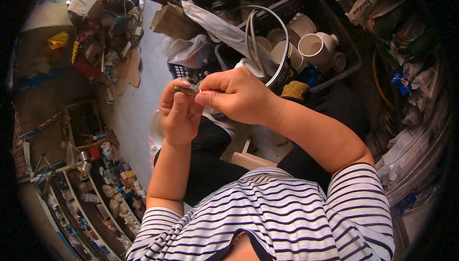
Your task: The person sits on the floor and handles a small metal fitting, a flexible metal hose, and a plastic bag. They wipe the hose with a yellow cloth, then insert the fitting into the hose end and manipulate the plastic bag.
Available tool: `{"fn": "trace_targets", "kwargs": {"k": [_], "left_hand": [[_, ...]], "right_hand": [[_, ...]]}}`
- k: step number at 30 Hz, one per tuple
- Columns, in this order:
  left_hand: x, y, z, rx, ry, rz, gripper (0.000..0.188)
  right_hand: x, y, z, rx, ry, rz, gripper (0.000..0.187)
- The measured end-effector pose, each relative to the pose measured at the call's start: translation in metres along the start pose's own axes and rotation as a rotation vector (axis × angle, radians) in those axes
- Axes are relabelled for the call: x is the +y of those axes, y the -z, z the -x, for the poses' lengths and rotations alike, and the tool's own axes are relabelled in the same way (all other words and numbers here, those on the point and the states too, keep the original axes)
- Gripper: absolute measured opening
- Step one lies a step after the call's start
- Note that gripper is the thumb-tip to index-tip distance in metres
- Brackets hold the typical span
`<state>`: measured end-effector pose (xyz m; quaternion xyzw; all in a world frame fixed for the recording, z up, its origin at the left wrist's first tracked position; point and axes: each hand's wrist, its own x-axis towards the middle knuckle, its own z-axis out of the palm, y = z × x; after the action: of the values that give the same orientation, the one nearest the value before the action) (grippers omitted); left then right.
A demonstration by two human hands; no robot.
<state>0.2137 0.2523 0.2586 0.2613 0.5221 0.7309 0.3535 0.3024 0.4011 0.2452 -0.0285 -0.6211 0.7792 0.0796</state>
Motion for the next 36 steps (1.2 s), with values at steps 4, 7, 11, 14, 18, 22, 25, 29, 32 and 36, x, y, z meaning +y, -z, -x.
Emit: {"fn": "trace_targets", "kwargs": {"k": [4,7,11,14,18,22,25,29,32,36], "left_hand": [[0.000,-0.004,0.002,0.010,0.013,-0.012,0.023],[-0.002,-0.007,0.004,0.013,0.022,0.024,0.023],[-0.005,-0.011,0.007,0.048,0.038,0.045,0.023],[-0.006,-0.010,0.009,0.039,0.045,0.061,0.026],[-0.010,-0.010,0.011,0.059,0.110,0.033,0.036],[-0.006,-0.002,0.006,-0.014,-0.132,0.220,0.043],[-0.002,0.005,0.005,0.032,-0.174,0.049,0.030],[-0.004,0.007,0.007,0.037,-0.084,0.078,0.023],[-0.006,0.006,0.008,0.040,0.000,0.137,0.025],[-0.010,0.003,0.006,0.043,0.018,0.166,0.025]], "right_hand": [[0.001,-0.001,0.001,0.000,-0.026,-0.020,0.013],[0.003,-0.002,0.001,0.005,-0.025,-0.026,0.013],[0.005,-0.003,0.002,0.006,-0.009,-0.022,0.012],[0.004,-0.004,0.002,0.007,-0.025,-0.032,0.012],[0.001,-0.005,0.000,0.009,0.000,-0.035,0.013],[-0.002,-0.003,-0.001,-0.030,-0.045,0.039,0.016],[-0.001,-0.003,-0.003,-0.059,0.001,0.109,0.016],[0.000,-0.004,-0.003,-0.047,0.008,0.007,0.020],[-0.002,-0.003,-0.004,-0.125,-0.085,0.034,0.027],[-0.003,-0.008,-0.006,-0.116,-0.142,-0.143,0.036]]}}
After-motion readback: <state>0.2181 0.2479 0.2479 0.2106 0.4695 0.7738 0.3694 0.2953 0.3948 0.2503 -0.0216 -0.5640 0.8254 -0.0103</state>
